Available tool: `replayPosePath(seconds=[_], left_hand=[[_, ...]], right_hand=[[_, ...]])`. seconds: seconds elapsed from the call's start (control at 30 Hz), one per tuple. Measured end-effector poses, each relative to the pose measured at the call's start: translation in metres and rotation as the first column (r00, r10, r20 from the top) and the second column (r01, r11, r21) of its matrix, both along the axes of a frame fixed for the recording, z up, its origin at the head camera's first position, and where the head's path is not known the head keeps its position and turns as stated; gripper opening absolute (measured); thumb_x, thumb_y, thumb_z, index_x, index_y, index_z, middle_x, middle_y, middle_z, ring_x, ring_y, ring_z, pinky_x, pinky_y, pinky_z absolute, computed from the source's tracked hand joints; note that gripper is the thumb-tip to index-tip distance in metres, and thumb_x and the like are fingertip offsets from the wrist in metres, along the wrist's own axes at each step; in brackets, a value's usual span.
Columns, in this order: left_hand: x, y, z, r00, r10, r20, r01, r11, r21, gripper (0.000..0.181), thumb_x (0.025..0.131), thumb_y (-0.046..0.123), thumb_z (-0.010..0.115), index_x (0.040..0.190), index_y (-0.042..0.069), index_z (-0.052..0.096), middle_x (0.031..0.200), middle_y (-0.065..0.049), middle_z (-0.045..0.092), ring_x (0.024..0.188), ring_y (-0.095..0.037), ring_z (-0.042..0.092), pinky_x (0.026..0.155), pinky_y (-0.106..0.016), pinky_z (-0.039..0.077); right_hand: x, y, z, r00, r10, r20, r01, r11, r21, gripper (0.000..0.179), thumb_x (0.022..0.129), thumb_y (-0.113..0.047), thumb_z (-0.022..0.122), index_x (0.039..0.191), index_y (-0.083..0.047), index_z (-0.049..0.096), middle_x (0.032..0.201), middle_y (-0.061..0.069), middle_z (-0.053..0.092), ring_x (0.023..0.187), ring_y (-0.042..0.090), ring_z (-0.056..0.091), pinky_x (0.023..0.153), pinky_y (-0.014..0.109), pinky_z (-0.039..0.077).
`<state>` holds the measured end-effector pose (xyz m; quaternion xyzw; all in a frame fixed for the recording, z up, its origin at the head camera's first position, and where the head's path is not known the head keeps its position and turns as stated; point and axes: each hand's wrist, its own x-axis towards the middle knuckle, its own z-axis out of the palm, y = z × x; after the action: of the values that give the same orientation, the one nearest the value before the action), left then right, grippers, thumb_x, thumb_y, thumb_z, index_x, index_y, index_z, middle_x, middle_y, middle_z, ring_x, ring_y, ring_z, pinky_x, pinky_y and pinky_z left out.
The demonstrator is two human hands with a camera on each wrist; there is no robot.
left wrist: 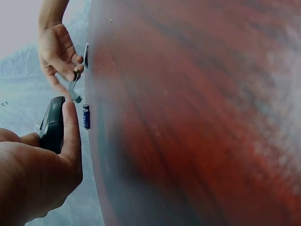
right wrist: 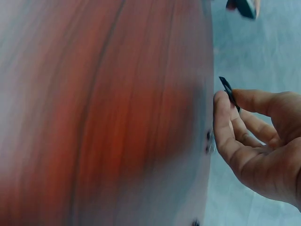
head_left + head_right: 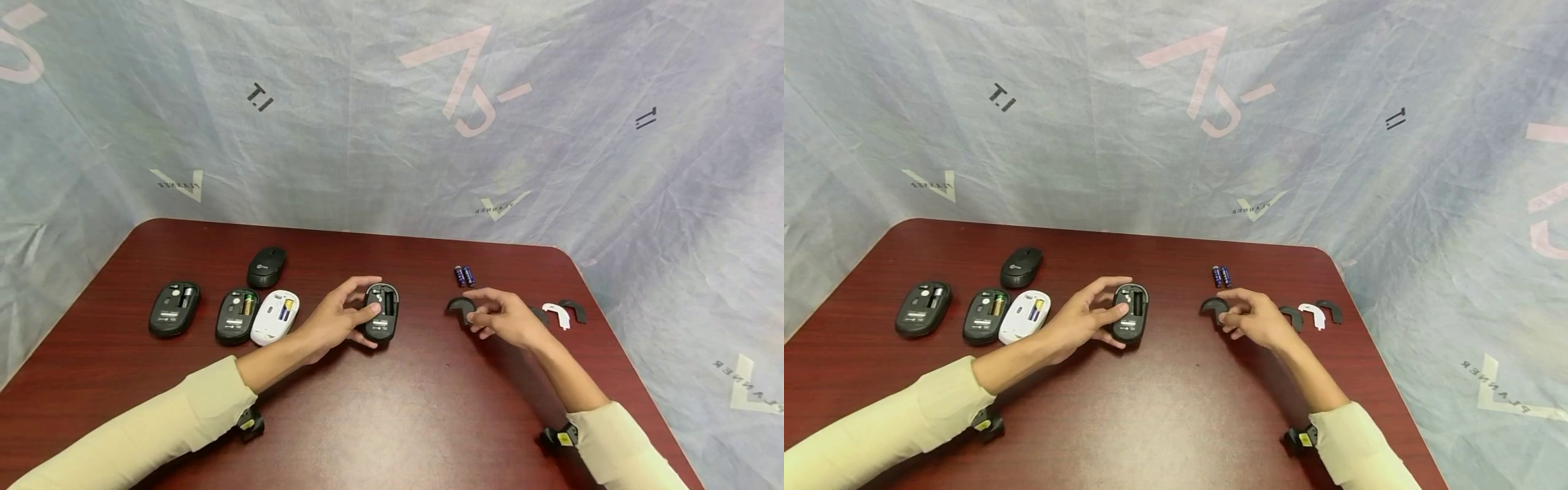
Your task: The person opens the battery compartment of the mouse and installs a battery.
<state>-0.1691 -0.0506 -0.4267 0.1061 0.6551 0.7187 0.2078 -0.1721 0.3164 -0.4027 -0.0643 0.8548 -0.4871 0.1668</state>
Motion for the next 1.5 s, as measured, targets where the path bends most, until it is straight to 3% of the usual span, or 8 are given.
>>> replayPosePath(seconds=[0.2, 0.4, 0.8, 0.97, 1.17, 1.3, 1.5], left_hand=[[0.001, 0.001, 0.002, 1.000, 0.001, 0.004, -0.001, 1.000, 0.008, 0.058, 0.114, 0.005, 0.066, 0.167, 0.018, 0.049, 0.152, -0.032, 0.059, 0.102, -0.029, 0.078, 0.078, -0.051, 0.073], [0.000, 0.003, 0.001, 1.000, -0.006, -0.004, 0.006, 1.000, 0.015, 0.059, 0.114, 0.004, 0.065, 0.169, 0.014, 0.047, 0.151, -0.032, 0.059, 0.103, -0.029, 0.078, 0.078, -0.052, 0.074], [0.002, 0.002, 0.001, 1.000, -0.011, 0.001, 0.011, 1.000, 0.015, 0.058, 0.114, 0.004, 0.065, 0.168, 0.015, 0.048, 0.149, -0.032, 0.059, 0.101, -0.029, 0.079, 0.078, -0.052, 0.074], [0.003, 0.001, 0.003, 1.000, -0.007, 0.004, 0.007, 1.000, 0.017, 0.058, 0.113, 0.004, 0.065, 0.168, 0.017, 0.048, 0.150, -0.031, 0.059, 0.102, -0.029, 0.079, 0.078, -0.053, 0.073], [0.003, 0.001, 0.003, 1.000, -0.018, 0.001, 0.018, 1.000, 0.010, 0.059, 0.114, 0.004, 0.065, 0.169, 0.013, 0.047, 0.151, -0.032, 0.059, 0.102, -0.029, 0.079, 0.078, -0.052, 0.073], [0.004, 0.001, 0.003, 1.000, -0.025, 0.001, 0.025, 1.000, 0.010, 0.059, 0.114, 0.004, 0.064, 0.169, 0.012, 0.045, 0.152, -0.033, 0.059, 0.104, -0.029, 0.079, 0.079, -0.053, 0.073], [0.004, 0.001, 0.003, 1.000, -0.024, 0.004, 0.024, 1.000, 0.015, 0.058, 0.114, 0.004, 0.064, 0.168, 0.013, 0.046, 0.152, -0.033, 0.059, 0.104, -0.030, 0.079, 0.079, -0.053, 0.073]], right_hand=[[0.000, 0.035, -0.003, 0.995, -0.062, 0.075, 0.060, 0.998, 0.021, 0.058, 0.109, -0.005, 0.071, 0.163, 0.005, 0.052, 0.114, 0.018, 0.084, 0.091, 0.018, 0.081, 0.080, 0.035, 0.072], [-0.001, 0.061, 0.000, 0.991, -0.083, 0.110, 0.074, 0.994, 0.080, 0.059, 0.110, -0.007, 0.071, 0.163, 0.008, 0.051, 0.099, 0.011, 0.082, 0.083, 0.018, 0.079, 0.077, 0.035, 0.072], [-0.002, 0.088, 0.007, 0.991, -0.083, 0.108, 0.054, 0.967, 0.249, 0.056, 0.108, -0.007, 0.073, 0.158, 0.010, 0.056, 0.095, 0.012, 0.081, 0.075, 0.021, 0.075, 0.068, 0.035, 0.071], [-0.005, 0.088, 0.009, 0.991, -0.104, 0.079, 0.077, 0.953, 0.294, 0.057, 0.108, -0.013, 0.075, 0.158, 0.008, 0.057, 0.089, 0.010, 0.079, 0.073, 0.019, 0.073, 0.066, 0.034, 0.069], [-0.017, 0.077, 0.010, 0.993, -0.106, -0.043, 0.114, 0.945, 0.307, 0.056, 0.110, -0.028, 0.076, 0.156, 0.001, 0.063, 0.084, 0.007, 0.077, 0.075, 0.017, 0.069, 0.064, 0.031, 0.063], [-0.032, 0.066, 0.008, 0.993, -0.066, -0.096, 0.091, 0.955, 0.283, 0.056, 0.110, -0.034, 0.077, 0.156, -0.004, 0.065, 0.090, 0.011, 0.078, 0.079, 0.018, 0.069, 0.067, 0.032, 0.062], [-0.056, 0.053, 0.001, 0.992, 0.036, -0.120, -0.004, 0.967, 0.253, 0.056, 0.112, -0.028, 0.073, 0.161, -0.003, 0.060, 0.124, 0.023, 0.080, 0.094, 0.023, 0.072, 0.077, 0.032, 0.063]])
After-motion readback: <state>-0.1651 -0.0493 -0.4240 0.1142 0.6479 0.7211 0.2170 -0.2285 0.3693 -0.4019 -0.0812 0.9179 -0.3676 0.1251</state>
